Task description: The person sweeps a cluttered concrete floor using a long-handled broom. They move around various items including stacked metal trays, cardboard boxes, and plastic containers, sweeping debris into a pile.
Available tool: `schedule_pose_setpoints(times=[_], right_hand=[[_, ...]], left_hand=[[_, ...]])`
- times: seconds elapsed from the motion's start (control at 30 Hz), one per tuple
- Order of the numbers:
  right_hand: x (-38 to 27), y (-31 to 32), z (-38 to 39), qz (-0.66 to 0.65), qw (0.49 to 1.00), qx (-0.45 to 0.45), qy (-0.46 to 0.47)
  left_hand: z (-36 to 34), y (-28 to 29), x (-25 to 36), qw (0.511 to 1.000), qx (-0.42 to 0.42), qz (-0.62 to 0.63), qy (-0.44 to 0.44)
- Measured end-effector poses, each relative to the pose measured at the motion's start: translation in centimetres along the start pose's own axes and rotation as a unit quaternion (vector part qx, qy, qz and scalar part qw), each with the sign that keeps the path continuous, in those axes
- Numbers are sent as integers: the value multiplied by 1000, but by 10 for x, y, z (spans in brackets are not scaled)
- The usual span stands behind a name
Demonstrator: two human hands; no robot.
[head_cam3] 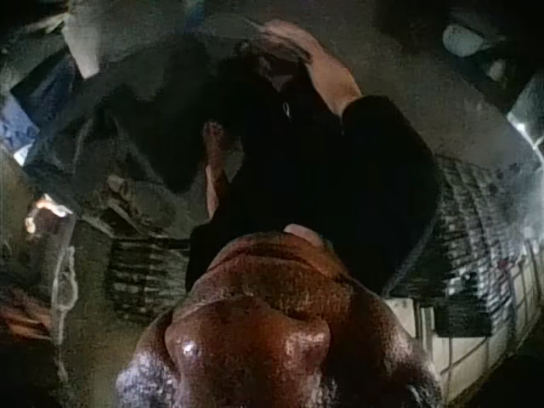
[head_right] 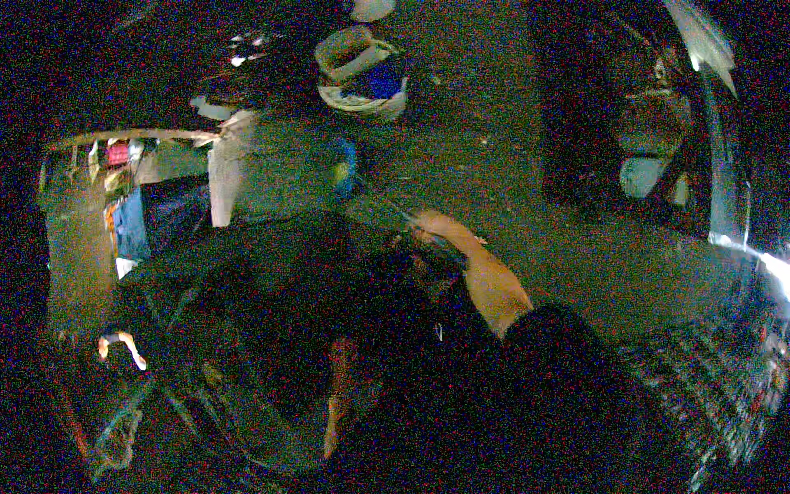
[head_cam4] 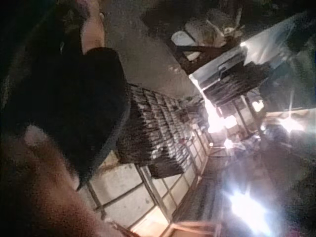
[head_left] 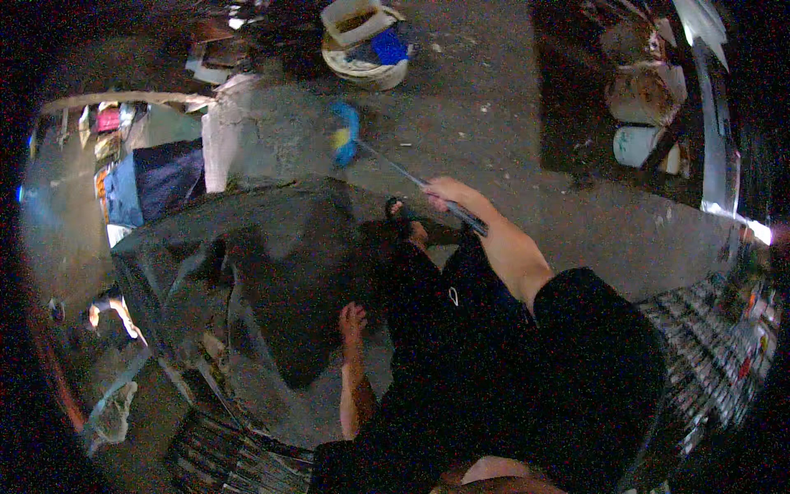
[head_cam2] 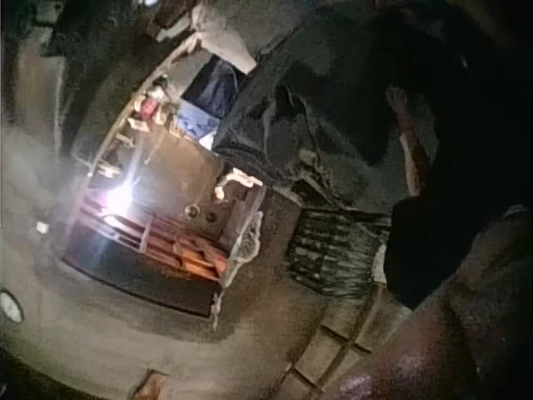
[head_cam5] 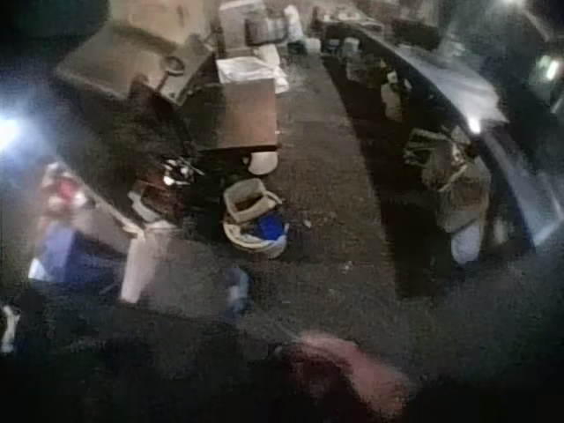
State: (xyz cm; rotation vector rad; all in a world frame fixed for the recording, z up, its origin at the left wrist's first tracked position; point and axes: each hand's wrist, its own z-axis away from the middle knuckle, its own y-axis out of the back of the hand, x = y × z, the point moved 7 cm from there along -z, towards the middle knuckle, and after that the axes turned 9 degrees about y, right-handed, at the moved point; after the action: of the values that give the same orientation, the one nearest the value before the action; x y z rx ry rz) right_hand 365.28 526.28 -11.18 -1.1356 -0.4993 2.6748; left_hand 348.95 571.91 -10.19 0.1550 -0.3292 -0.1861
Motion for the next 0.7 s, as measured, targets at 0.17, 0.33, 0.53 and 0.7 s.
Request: schedule_pose_setpoints(times=[0.17,0.33,0.53,0.7], right_hand=[[78,183,251,19,975,204,-84],[78,148,365,145,954,260,-12],[97,17,348,197,969,147,-19],[113,-4,197,132,990,-46,-10]], left_hand=[[13,-85,-21,986,-69,-147,41],[34,-89,-40,981,-83,-174,26],[38,-101,12,988,-61,-142,-4],[64,-181,101,929,-66,-318,-178]])
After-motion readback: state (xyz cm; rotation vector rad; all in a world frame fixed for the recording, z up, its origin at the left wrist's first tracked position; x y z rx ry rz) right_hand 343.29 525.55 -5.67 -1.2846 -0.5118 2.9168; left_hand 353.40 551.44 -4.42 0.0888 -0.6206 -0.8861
